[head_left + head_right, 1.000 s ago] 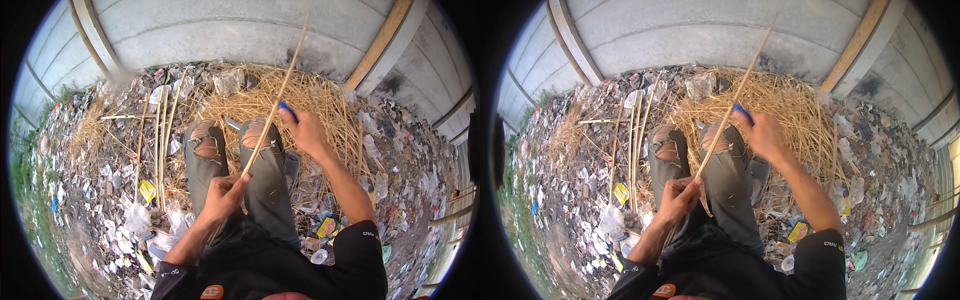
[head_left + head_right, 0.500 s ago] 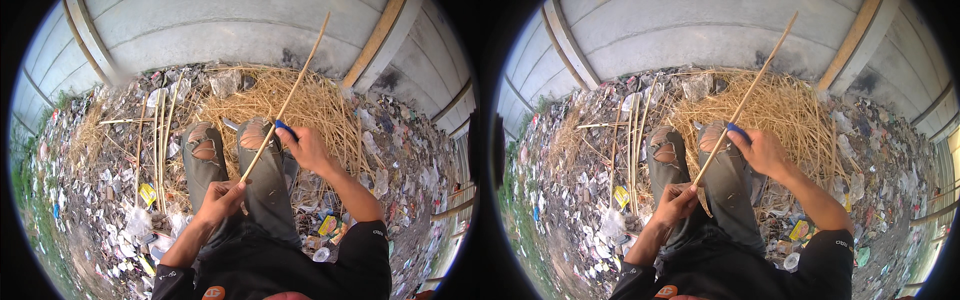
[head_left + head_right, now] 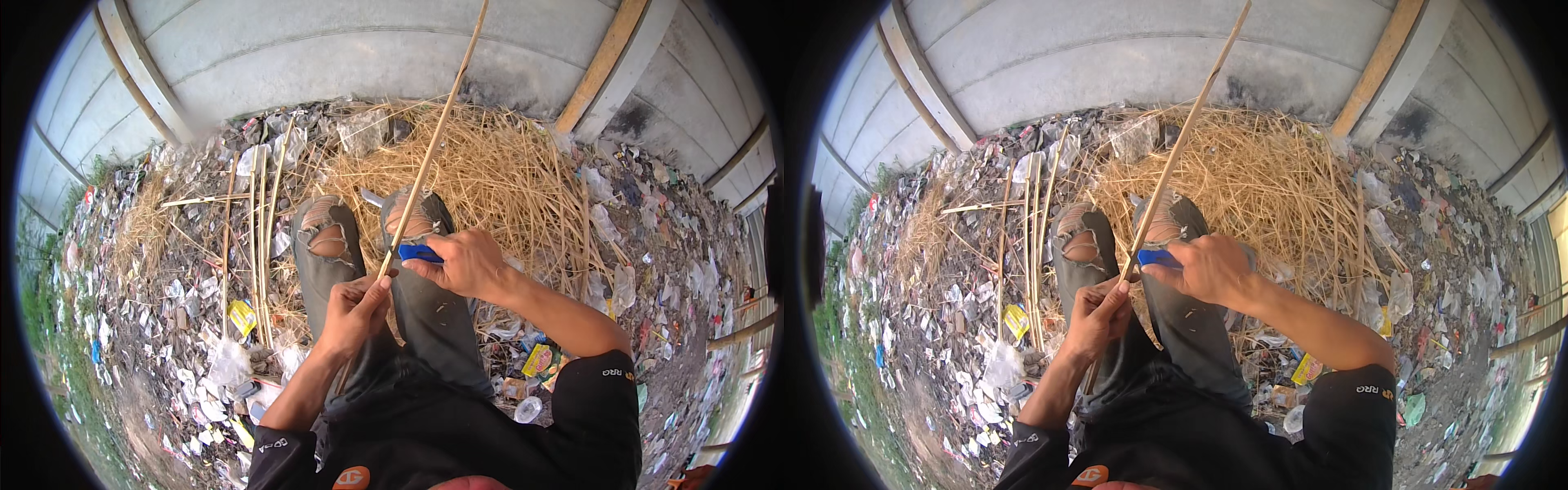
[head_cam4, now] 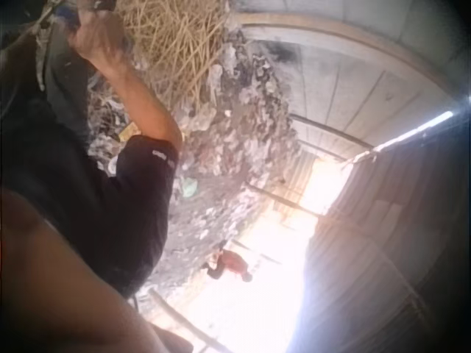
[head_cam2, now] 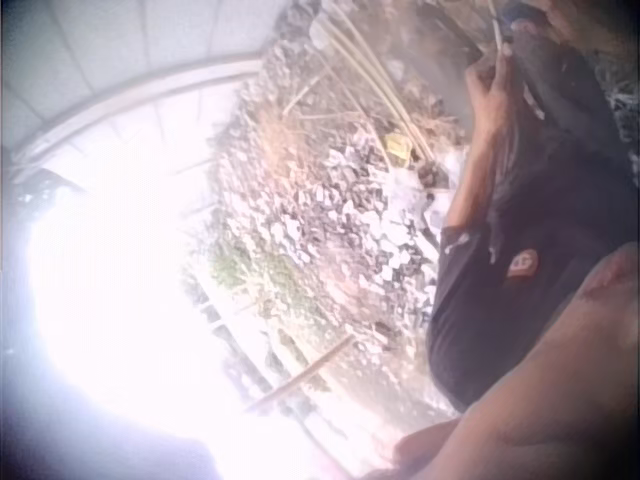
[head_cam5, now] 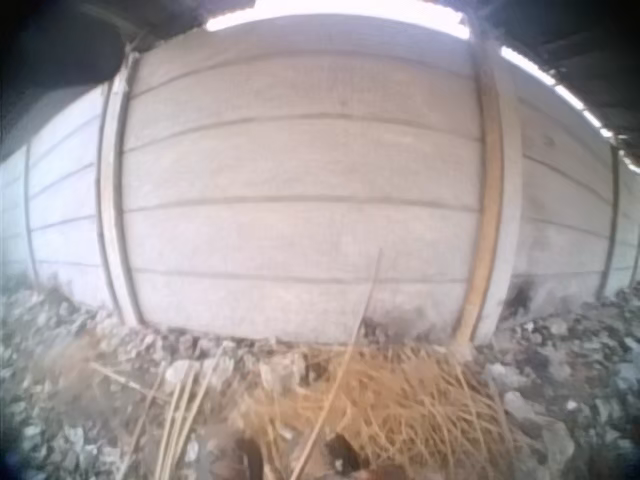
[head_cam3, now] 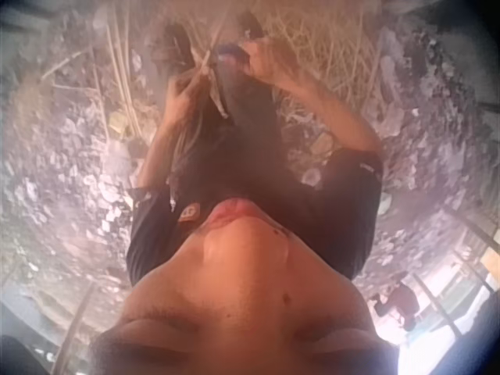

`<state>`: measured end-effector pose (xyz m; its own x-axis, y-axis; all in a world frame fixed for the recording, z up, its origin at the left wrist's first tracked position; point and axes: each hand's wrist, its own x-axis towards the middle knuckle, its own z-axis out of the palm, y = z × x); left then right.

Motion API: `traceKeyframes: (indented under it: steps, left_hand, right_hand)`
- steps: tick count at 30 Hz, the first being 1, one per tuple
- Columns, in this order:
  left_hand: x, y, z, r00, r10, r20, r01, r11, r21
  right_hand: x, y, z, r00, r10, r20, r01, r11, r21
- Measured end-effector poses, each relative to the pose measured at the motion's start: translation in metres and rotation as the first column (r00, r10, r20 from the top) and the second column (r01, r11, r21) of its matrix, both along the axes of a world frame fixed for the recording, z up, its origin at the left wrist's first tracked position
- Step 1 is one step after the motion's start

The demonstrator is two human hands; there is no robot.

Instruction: The person sits on a bed of straw and uses a large knife to split a long wooden stick into thin strips. They then use a blue utility knife to sharpen the end of a thin stick into a point, repeatedly scraping the wood to refine the tip.

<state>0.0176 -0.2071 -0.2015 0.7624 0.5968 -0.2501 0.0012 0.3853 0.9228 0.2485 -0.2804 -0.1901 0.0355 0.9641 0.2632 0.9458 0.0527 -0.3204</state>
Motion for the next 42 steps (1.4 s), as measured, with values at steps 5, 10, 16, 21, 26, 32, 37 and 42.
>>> traceKeyframes:
  steps: [5,10,16,21,26,32,37,42]
  left_hand:
    - [-0.018,-0.01,-0.01,0.998,-0.009,-0.054,0.008,1.0,-0.011]
    - [-0.061,-0.036,-0.017,0.976,-0.143,-0.164,0.134,0.989,-0.062]
    - [-0.094,-0.03,-0.032,0.959,-0.2,-0.2,0.178,0.977,-0.121]
    - [-0.097,-0.019,-0.027,0.959,-0.215,-0.183,0.192,0.972,-0.137]
    - [-0.115,-0.01,-0.04,0.952,-0.209,-0.223,0.174,0.971,-0.167]
    - [-0.137,0.008,-0.05,0.949,-0.244,-0.199,0.179,0.937,-0.299]
    - [-0.149,0.019,-0.048,0.939,-0.242,-0.245,0.172,0.946,-0.276]
    - [-0.15,0.028,-0.052,0.924,-0.262,-0.279,0.201,0.953,-0.228]
  right_hand:
    - [0.046,0.028,0.014,0.976,-0.212,-0.057,0.204,0.972,-0.116]
    - [0.176,0.043,0.018,0.748,-0.647,-0.152,0.655,0.755,0.011]
    - [0.253,0.017,0.021,0.664,-0.742,0.091,0.729,0.67,0.145]
    - [0.246,0.009,0.022,0.649,-0.754,0.095,0.727,0.653,0.214]
    - [0.241,0.0,0.009,0.694,-0.719,0.041,0.684,0.676,0.273]
    - [0.237,-0.01,0.005,0.681,-0.695,0.229,0.601,0.71,0.367]
    - [0.243,-0.017,-0.001,0.781,-0.603,0.164,0.523,0.775,0.355]
    - [0.272,-0.03,-0.021,0.86,-0.486,-0.154,0.47,0.873,-0.13]
